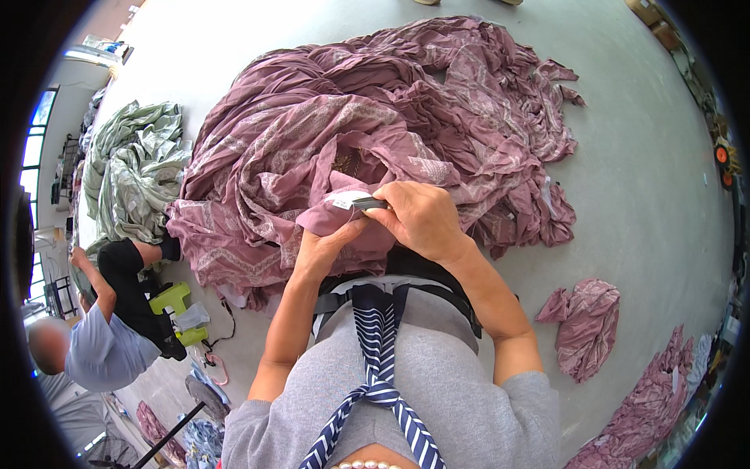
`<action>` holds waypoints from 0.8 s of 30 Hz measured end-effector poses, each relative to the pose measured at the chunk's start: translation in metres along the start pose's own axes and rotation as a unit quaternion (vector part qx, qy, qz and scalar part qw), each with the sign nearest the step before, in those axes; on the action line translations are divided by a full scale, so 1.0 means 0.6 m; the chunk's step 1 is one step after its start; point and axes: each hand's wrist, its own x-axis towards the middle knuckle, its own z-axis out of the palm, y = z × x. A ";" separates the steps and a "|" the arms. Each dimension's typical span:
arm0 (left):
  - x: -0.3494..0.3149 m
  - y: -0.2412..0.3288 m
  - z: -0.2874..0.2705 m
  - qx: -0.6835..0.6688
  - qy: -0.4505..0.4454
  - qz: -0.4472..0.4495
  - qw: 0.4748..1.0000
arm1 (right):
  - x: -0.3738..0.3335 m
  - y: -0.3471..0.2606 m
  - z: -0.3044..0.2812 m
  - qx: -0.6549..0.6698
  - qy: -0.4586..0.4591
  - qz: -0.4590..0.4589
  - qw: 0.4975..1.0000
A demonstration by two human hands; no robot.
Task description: The person removes tags from a pile of dusty pink fabric pieces using a small blade. They pick up each piece, cut the tag, and place the fabric back on the pile.
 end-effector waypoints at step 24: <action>-0.014 -0.018 -0.021 -0.113 0.021 -0.047 0.992 | -0.017 0.012 0.029 0.037 -0.028 -0.093 0.995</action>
